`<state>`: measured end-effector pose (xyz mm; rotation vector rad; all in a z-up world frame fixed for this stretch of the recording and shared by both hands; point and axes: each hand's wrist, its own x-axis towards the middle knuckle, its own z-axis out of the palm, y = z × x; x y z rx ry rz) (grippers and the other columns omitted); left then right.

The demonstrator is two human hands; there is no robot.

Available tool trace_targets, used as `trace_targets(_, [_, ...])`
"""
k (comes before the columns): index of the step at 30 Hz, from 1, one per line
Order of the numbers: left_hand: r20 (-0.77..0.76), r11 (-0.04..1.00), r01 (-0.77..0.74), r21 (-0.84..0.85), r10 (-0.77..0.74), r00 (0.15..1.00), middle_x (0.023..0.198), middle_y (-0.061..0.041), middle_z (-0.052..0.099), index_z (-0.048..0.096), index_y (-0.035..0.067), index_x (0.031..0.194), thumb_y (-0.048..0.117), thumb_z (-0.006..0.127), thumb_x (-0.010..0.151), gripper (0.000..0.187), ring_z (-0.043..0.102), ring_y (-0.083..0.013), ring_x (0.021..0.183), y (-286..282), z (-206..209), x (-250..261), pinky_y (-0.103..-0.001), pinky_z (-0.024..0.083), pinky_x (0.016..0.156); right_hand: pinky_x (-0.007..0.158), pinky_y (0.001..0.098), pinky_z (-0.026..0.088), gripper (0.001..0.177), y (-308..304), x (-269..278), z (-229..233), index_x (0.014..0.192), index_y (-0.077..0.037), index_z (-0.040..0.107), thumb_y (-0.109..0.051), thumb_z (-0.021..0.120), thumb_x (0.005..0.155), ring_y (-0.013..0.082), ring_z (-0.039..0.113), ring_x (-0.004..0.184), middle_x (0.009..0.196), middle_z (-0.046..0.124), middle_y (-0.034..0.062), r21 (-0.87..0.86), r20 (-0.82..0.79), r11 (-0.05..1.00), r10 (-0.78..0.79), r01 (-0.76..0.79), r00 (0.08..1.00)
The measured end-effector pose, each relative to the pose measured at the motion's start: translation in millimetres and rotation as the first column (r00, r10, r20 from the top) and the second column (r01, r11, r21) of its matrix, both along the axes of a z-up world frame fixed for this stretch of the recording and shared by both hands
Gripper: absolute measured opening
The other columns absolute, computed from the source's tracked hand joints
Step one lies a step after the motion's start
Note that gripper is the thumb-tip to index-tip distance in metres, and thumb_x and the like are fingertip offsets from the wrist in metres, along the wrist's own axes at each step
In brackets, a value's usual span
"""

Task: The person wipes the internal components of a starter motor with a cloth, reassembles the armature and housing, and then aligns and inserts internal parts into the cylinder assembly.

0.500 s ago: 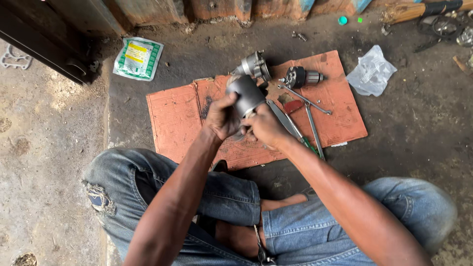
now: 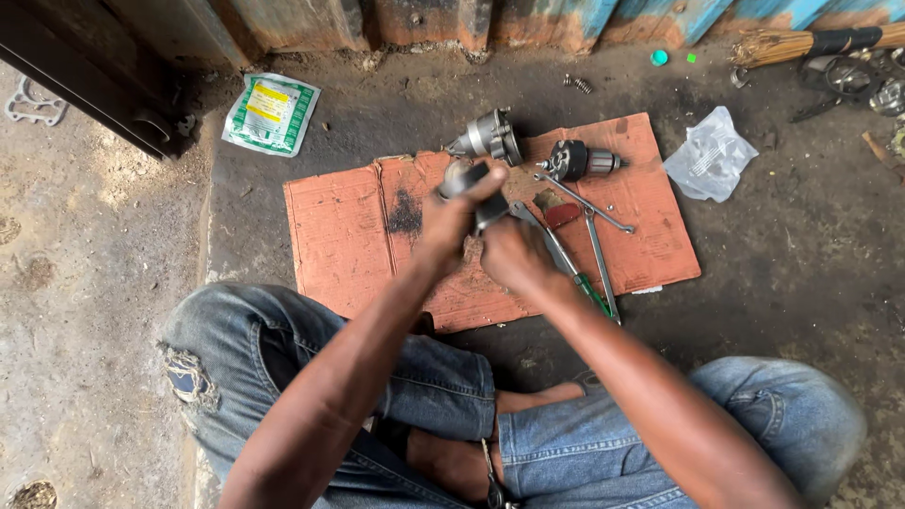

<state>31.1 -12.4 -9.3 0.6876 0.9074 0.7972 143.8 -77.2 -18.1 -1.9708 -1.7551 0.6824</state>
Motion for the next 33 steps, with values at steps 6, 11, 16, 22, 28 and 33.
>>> trace_targets(6, [0.507,0.954,0.281,-0.103,-0.193,0.84,0.099,-0.019,0.069,0.055,-0.002,0.124,0.033,0.085,0.072,0.069,0.07,-0.0276,0.082,8.0,-0.7,-31.5,-0.041,0.063,0.073,0.048,0.0378,0.048,0.02,5.4,-5.1,-7.4,0.108,-0.001,0.057,0.004,0.057,0.088,0.0238,0.066,0.062,0.089,0.069,0.0186,-0.276,-0.618,0.957,-0.244,0.085,0.747])
trace_targets(11, [-0.006,0.947,-0.263,-0.185,0.266,0.964,0.113,-0.024,0.07,0.057,-0.015,0.129,0.017,0.085,0.069,0.074,0.073,-0.0299,0.097,2.5,-8.2,3.9,-0.044,0.064,0.086,0.05,0.0345,0.054,0.018,-3.5,2.8,-39.2,0.104,0.001,0.066,0.002,0.048,0.1,0.0269,0.071,0.065,0.09,0.072,0.0195,-0.031,0.28,0.998,0.067,-0.061,0.958])
trace_targets(16, [0.053,0.996,0.008,-0.086,-0.003,0.999,0.112,-0.02,0.065,0.048,0.0,0.137,0.031,0.082,0.073,0.079,0.069,-0.0268,0.095,1.7,13.9,-8.2,-0.04,0.061,0.085,0.053,0.0389,0.053,0.017,-0.3,12.2,-49.0,0.103,0.004,0.064,-0.001,0.061,0.086,0.0307,0.069,0.073,0.092,0.07,0.0251,0.155,0.227,0.981,0.076,-0.113,0.971])
trace_targets(22, [0.446,0.957,0.237,-0.169,-0.14,0.884,0.108,-0.02,0.065,0.048,-0.005,0.131,0.032,0.085,0.075,0.076,0.069,-0.0286,0.086,17.0,3.0,-20.5,-0.042,0.062,0.078,0.054,0.0434,0.053,0.025,14.6,10.2,-27.0,0.112,0.003,0.056,0.001,0.054,0.087,0.0286,0.069,0.069,0.092,0.071,0.0246,-0.272,-0.551,0.958,-0.236,0.095,0.801])
trace_targets(28, [-0.274,0.97,-0.216,-0.114,0.178,0.945,0.103,-0.023,0.073,0.06,-0.012,0.123,0.021,0.091,0.064,0.074,0.075,-0.0305,0.083,4.3,-11.4,21.5,-0.041,0.067,0.075,0.054,0.0431,0.057,0.013,-2.0,6.2,-41.9,0.109,0.005,0.061,-0.003,0.053,0.103,0.0316,0.067,0.061,0.095,0.067,0.0263,-0.003,0.415,0.991,0.125,-0.137,0.901])
trace_targets(33, [0.158,0.969,0.205,-0.141,-0.182,0.97,0.106,-0.016,0.068,0.053,0.007,0.135,0.041,0.081,0.074,0.075,0.07,-0.0255,0.088,17.4,13.7,-13.7,-0.04,0.061,0.076,0.061,0.0498,0.052,0.019,5.0,15.5,-4.3,0.103,0.001,0.063,-0.005,0.063,0.085,0.029,0.07,0.075,0.091,0.072,0.0198,-0.316,-0.423,0.943,-0.043,-0.103,0.905])
